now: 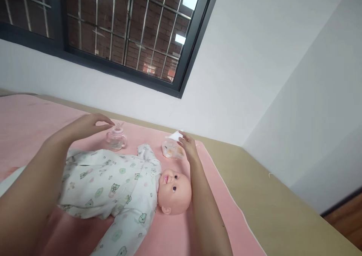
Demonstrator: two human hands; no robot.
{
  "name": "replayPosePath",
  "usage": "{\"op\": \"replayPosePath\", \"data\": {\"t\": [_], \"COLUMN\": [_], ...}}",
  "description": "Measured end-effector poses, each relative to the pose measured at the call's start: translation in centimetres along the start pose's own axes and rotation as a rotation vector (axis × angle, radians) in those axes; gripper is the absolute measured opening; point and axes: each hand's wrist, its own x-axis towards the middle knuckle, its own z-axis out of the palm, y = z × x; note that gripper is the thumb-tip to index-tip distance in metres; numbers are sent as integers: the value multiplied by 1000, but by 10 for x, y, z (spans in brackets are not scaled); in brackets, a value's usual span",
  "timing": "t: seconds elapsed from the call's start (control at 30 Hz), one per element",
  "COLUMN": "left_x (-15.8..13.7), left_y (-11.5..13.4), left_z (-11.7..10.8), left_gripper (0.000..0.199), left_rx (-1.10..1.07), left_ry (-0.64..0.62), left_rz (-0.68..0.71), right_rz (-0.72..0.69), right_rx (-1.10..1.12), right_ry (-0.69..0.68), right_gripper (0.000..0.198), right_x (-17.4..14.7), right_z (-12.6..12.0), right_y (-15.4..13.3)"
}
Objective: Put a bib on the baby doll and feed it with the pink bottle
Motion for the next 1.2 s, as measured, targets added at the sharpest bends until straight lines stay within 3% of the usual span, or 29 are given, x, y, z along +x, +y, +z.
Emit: {"op": "replayPosePath", "data": {"t": [0.17, 0.3, 0.57, 0.83, 0.93, 1.07, 1.2], "left_x": [4, 3, -1, 3, 4, 4, 8], "left_y": [-12, -8, -1, -15, -17, -15, -15], "left_z": [6, 7, 4, 8, 10, 14, 25], "left_gripper": [37, 27, 28, 29, 38, 68, 78], "left_rx": [-2, 38, 6, 4, 7, -13, -49], "left_ry": [-67, -7, 18, -1, -28, -81, -110], "left_rz": [-115, -133, -144, -156, -204, -283, -323], "right_rz": [148, 267, 302, 342, 392, 441, 446], "right_rx": [-72, -92, 72, 19, 23, 84, 174], "right_ry": [-115, -165, -174, -196, -217, -261, -255], "right_gripper": [47, 43, 35, 37, 43, 52, 53], "right_x": [5, -1, -7, -19, -28, -42, -54], "right_z": [-7, -21, -29, -42, -47, -45, -36], "right_y": [15, 27, 35, 39, 38, 40, 46]}}
